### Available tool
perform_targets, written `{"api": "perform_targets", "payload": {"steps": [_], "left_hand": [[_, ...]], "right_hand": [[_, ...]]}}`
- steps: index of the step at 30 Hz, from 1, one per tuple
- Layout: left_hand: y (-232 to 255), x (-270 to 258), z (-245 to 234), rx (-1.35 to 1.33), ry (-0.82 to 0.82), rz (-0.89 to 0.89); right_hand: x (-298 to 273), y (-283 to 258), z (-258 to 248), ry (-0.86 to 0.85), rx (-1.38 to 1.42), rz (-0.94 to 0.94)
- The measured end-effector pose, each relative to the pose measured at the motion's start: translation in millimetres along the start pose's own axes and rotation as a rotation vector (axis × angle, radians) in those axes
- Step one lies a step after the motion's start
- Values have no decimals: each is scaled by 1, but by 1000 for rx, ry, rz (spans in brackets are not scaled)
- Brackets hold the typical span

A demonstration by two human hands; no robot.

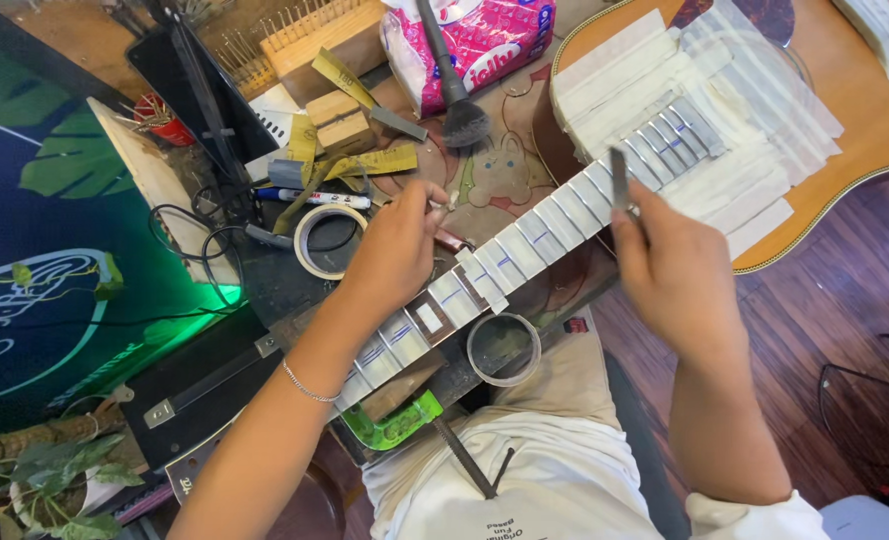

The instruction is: The person applies masking tape to the fretboard of a guitar neck, then uses a metal file to smooth the frets. They repeatedly file and wipe the frets, removing tape as they progress down the neck.

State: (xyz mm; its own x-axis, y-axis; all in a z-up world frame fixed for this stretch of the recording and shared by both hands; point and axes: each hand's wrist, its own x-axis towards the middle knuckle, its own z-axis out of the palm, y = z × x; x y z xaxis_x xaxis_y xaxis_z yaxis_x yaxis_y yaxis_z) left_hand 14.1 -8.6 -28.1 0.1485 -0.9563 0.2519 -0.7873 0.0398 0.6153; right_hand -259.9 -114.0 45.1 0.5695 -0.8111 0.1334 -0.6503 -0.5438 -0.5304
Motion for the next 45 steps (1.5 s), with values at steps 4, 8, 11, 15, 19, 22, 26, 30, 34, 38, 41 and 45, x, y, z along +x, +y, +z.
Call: {"api": "perform_targets", "payload": {"steps": [4,8,11,15,19,22,26,30,34,38,41,45], "left_hand": [[1,0,-3,-53,-115,-150],[6,2,-9,-57,-75,-175],[10,-1,-10,-72,-94,-215],[23,0,-17,-73,-196,-219],[34,-6,-21,-52,-228,-276],[40,-9,-24,-53,-206,-201],[45,-13,-23,-29,-169,-318],[35,-22,-20,24,-128,-247],[32,-25,-12,68,-109,-237],[31,-23,-9,63,-86,-319],[29,-23,-9,71,-95,-356],[42,-18,-13,76,-135,-497]], "right_hand": [[17,29,-9,28,-74,156],[19,43,-16,77,-42,174],[16,53,-13,125,0,218],[12,78,-3,159,35,319],[12,73,-6,155,28,372],[15,65,-12,108,43,518],[16,75,-6,18,45,541],[18,85,4,-4,22,483],[22,88,9,-22,-26,490],[22,88,8,-43,-75,455],[21,91,12,-46,-115,455],[19,93,11,-81,-177,443]]}}
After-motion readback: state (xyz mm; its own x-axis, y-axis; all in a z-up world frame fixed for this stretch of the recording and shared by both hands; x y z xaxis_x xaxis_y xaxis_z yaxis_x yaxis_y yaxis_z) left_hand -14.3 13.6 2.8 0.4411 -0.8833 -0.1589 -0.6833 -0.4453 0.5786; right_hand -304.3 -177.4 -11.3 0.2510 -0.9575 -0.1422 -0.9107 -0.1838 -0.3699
